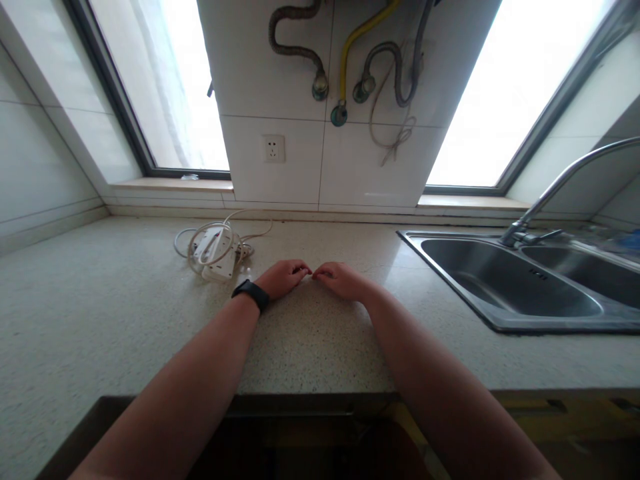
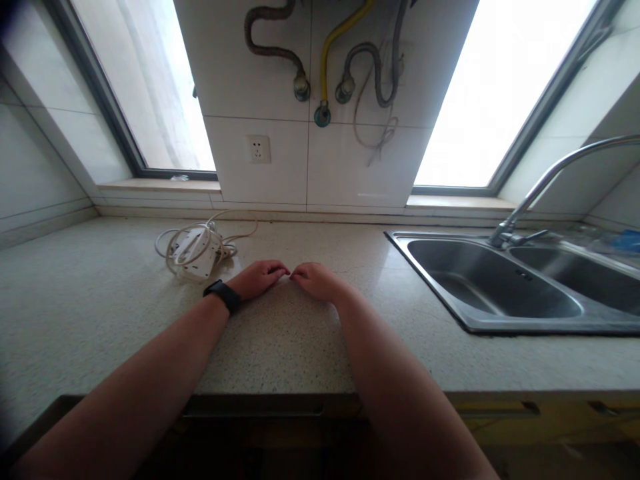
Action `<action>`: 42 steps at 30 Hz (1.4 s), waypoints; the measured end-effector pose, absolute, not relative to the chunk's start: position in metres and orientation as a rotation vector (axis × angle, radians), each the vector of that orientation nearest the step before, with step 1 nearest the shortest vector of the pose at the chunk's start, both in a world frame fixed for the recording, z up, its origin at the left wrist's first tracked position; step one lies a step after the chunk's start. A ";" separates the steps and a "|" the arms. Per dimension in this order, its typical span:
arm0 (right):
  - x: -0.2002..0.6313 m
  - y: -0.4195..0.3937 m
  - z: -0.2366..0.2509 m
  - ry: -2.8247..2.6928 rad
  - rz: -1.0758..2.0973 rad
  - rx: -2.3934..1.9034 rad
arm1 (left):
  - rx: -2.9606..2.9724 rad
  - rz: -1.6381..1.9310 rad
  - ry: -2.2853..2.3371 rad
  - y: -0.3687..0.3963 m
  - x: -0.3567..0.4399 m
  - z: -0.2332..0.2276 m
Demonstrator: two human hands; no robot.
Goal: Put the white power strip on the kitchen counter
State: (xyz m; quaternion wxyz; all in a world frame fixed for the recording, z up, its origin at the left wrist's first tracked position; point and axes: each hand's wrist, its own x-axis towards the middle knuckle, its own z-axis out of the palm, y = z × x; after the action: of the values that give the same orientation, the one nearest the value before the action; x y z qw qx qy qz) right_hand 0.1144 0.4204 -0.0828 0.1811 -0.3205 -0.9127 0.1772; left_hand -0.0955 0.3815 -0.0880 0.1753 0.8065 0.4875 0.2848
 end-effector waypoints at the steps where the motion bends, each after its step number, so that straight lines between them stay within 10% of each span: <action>1: 0.114 0.420 -0.083 -2.578 0.502 -0.905 | 2.283 0.805 1.383 0.382 -0.095 -0.088; 42: 0.114 0.423 -0.086 -2.574 0.494 -0.901 | 2.299 0.800 1.390 0.383 -0.096 -0.091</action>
State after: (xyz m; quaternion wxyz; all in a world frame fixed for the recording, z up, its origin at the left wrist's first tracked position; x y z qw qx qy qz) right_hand 0.1143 0.4232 -0.0858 0.1838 -0.3195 -0.9129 0.1752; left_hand -0.0965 0.3832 -0.0906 0.1685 0.8085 0.4888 0.2812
